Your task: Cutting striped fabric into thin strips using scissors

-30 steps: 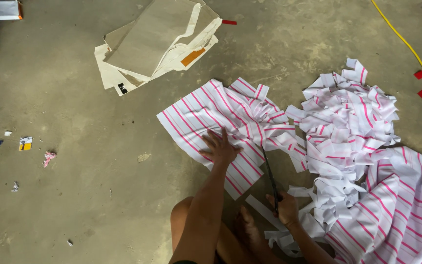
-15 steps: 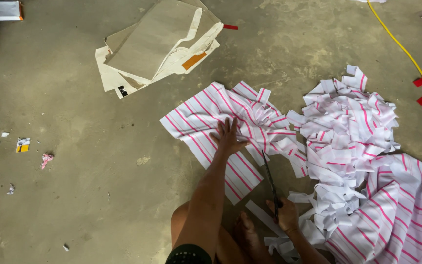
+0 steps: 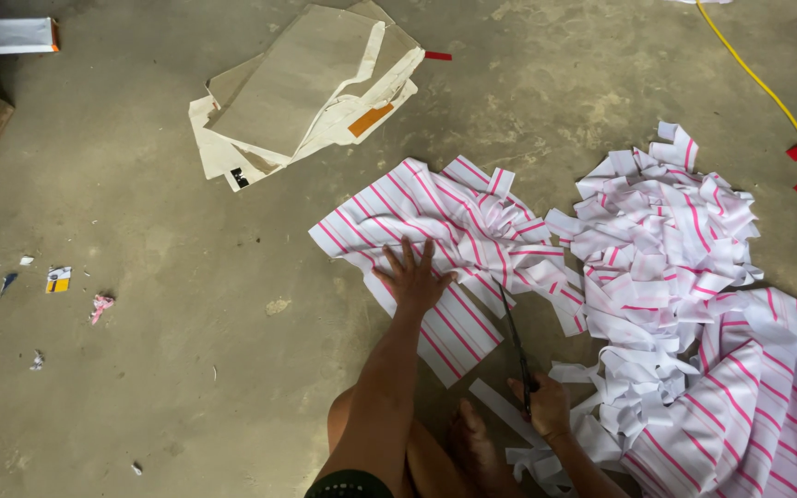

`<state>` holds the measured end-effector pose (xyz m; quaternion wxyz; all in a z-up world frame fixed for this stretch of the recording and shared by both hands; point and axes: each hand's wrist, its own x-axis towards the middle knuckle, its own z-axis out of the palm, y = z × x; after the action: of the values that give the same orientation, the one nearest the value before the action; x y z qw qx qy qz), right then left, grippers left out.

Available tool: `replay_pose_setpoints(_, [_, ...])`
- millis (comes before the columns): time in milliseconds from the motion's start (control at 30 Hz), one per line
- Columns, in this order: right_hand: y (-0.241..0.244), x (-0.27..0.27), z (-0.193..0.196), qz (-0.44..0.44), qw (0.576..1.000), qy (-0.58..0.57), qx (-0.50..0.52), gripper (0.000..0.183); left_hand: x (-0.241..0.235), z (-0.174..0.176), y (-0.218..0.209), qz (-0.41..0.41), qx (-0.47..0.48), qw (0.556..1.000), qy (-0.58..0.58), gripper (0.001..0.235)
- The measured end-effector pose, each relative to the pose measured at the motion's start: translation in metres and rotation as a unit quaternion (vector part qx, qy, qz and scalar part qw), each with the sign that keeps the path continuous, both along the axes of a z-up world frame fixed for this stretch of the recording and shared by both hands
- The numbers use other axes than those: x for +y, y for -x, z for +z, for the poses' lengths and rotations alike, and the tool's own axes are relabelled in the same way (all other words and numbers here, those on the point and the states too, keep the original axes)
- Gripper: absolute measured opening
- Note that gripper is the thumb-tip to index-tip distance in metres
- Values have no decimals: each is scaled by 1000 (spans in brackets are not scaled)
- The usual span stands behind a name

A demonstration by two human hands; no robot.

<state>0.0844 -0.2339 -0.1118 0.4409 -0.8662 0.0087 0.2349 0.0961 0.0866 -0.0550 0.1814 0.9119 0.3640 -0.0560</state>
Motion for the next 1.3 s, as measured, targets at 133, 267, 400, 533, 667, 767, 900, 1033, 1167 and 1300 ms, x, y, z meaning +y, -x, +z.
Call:
replay_pose_setpoints(133, [4, 5, 24, -10, 999, -18, 28, 38, 4, 19, -10, -16, 15, 999, 26, 97])
replay_pose_setpoints(267, [3, 6, 24, 14, 1000, 15, 21, 38, 14, 2, -19, -38, 18, 999, 17, 94])
replay_pose_setpoints(400, [0, 0, 10, 28, 1000, -5, 3, 42, 20, -7, -12, -61, -62, 994, 67, 92])
replay_pose_setpoints(533, [2, 5, 47, 40, 997, 8, 73, 43, -2, -38, 3, -17, -96, 995, -23, 89])
replay_pose_setpoints(667, [-7, -6, 27, 33, 985, -126, 111, 39, -51, -6, 28, 103, -11, 995, -9, 97])
replay_pose_setpoints(767, [-7, -28, 20, 60, 973, -162, 155, 41, -86, 18, 55, 110, 47, 989, 86, 105])
replay_pose_setpoints(900, [10, -51, 109, 140, 958, -127, 214, 40, -109, 12, 78, 133, 44, 972, 187, 123])
replay_pose_setpoints(1033, [2, -90, 88, 160, 958, -30, 235, 37, -117, 24, 93, 146, 124, 963, 189, 144])
replay_pose_setpoints(1167, [-1, -105, 86, 166, 956, -18, 242, 49, -112, 31, 97, 116, 115, 956, 243, 145])
replay_pose_setpoints(1300, [2, -95, 78, 193, 944, -45, 264, 46, -108, 23, 104, 91, 117, 952, 269, 148])
